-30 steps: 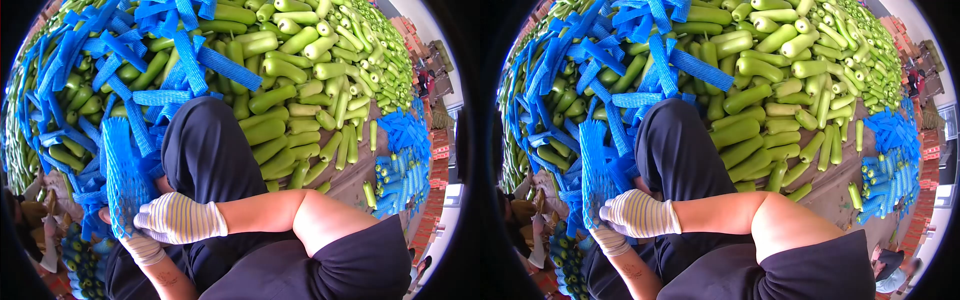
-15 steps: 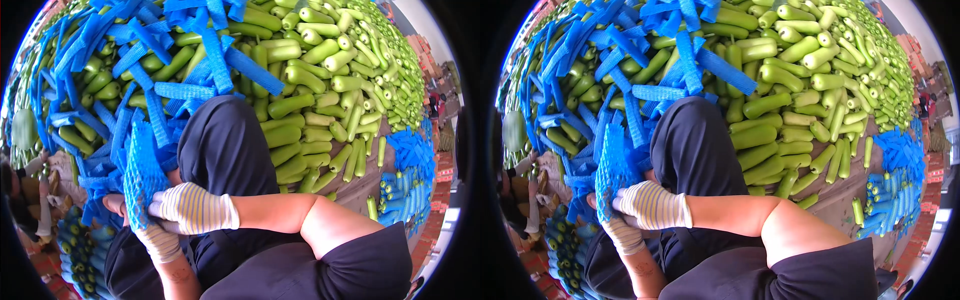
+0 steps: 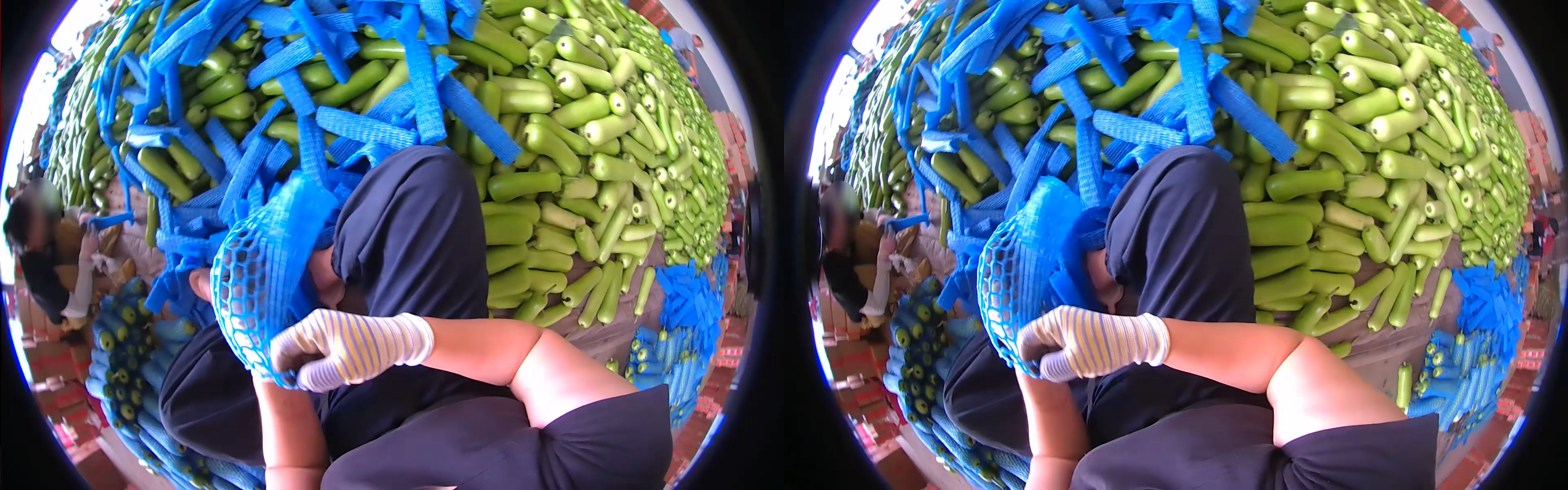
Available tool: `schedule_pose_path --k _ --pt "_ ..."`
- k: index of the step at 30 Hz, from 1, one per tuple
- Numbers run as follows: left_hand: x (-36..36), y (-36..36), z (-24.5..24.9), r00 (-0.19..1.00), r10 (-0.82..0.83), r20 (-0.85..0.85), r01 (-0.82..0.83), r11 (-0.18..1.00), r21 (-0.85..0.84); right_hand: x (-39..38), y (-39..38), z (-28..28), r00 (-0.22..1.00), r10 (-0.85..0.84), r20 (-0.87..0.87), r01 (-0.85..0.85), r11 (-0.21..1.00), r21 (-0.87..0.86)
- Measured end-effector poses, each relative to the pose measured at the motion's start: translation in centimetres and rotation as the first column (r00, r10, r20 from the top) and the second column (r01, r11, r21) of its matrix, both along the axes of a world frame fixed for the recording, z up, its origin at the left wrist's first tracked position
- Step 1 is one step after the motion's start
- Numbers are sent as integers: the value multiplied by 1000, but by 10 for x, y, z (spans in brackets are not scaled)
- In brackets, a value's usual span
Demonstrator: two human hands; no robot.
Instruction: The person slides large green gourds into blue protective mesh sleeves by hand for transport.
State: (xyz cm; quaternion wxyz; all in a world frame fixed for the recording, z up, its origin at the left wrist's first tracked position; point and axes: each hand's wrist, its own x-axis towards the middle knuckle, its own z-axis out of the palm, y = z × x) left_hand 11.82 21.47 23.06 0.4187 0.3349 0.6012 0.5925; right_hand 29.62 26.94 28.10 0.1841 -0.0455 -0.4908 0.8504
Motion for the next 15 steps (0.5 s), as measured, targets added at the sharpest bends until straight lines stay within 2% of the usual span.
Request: schedule_pose_path --k 1,3,5,6,8,10,11,15 --pt "8 -28 -1 999 28 -23 -28 1000 -5 -3 -6 1 998 -1 -63 7 997 81" --pt "2 -34 3 995 74 -67 -75 997 -11 -5 -13 -4 993 -101 -62 114 953 280" --pt "-2 -30 6 989 110 -100 -113 993 -20 -5 -18 -2 983 -160 -92 183 914 363" --pt "-3 -25 7 986 121 -114 -125 992 -27 -6 -21 -2 984 -152 -92 175 917 358" --pt "-2 -4 8 984 121 -132 -126 991 -36 -6 -25 -1 990 -134 -47 137 819 557" --pt "4 40 9 988 81 -134 -88 995 -46 -11 -30 -15 992 -118 52 62 792 607" --pt "-16 -15 5 990 50 -129 -57 997 -55 -13 -32 -21 988 -130 85 51 786 617" --pt "-3 2 4 993 -64 -102 56 995 -84 -7 -35 -25 971 -222 87 136 814 564"
